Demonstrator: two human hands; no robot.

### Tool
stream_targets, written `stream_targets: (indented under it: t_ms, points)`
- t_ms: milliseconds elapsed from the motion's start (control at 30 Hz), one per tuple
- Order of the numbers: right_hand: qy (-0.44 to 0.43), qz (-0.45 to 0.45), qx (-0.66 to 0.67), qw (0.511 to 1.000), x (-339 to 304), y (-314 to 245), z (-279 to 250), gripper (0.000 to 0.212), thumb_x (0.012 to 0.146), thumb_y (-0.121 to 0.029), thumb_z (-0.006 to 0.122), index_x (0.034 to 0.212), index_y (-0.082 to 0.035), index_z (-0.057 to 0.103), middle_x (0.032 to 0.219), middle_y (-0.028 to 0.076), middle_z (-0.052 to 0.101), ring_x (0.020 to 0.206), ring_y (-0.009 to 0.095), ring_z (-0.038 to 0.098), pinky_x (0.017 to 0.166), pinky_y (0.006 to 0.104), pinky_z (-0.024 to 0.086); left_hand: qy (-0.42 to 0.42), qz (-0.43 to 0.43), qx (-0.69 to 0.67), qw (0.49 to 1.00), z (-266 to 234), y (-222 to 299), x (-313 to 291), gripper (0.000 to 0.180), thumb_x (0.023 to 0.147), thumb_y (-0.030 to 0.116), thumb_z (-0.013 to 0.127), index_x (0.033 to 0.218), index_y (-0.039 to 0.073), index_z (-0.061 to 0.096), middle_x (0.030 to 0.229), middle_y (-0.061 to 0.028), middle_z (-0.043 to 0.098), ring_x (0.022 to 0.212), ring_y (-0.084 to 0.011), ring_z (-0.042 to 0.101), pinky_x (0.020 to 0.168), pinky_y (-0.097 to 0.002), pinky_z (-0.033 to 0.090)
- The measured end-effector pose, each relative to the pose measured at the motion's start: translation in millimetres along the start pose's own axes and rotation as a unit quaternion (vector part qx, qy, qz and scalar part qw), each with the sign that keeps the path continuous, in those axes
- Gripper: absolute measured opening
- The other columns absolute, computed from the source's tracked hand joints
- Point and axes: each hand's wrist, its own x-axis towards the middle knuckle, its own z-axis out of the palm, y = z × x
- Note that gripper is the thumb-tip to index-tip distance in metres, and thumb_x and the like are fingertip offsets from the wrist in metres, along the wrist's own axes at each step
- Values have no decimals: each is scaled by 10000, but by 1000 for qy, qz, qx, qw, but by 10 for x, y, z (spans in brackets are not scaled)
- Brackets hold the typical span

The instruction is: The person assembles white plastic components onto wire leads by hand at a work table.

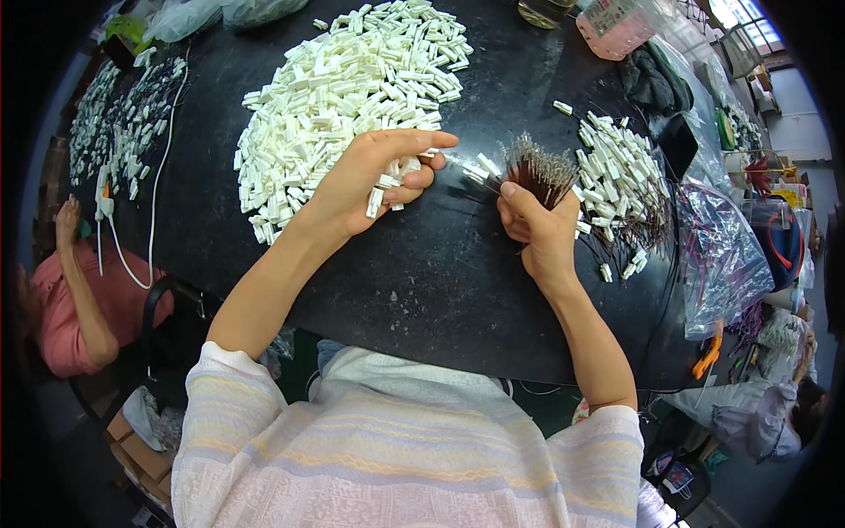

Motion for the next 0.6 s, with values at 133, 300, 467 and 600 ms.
stream_targets:
  t_ms: [133, 300, 467, 600]
  points:
    - [-13, -5, 15, 1000, 0, 37, -41, 107, 765, -54, 589, 843, 3, 544, 572, 22, 499, 431, 28, 362, 377, 175, 221, 4, -21, -17, 1000, -5, 6, -10, 334, 830, 75, 444, 1108, -110, 459, 810, -90, 511, 515, -18, 396, 349, -118, 290]
    - [8, -46, 46, 998, -4, 37, -4, 171, 755, -51, 617, 893, 13, 540, 602, 25, 510, 442, 26, 366, 385, 170, 226, 0, -34, 1, 999, 16, -8, 1, 255, 802, 41, 442, 1008, -102, 485, 824, -118, 525, 506, -22, 392, 346, -117, 287]
    - [-3, -48, 55, 997, 7, 82, -46, 178, 746, -50, 640, 881, 17, 545, 628, 31, 522, 449, 26, 368, 390, 168, 230, 4, -59, -15, 998, 20, 12, 0, 251, 799, 79, 453, 985, -88, 479, 814, -127, 531, 477, -20, 372, 327, -119, 275]
    - [1, -35, 42, 999, 11, 75, -47, 147, 745, -44, 634, 851, 17, 554, 632, 34, 526, 449, 27, 368, 388, 171, 231, -59, -76, -55, 994, -54, -2, 14, 287, 800, 77, 473, 1009, -119, 457, 786, -137, 539, 502, -37, 420, 329, -129, 297]
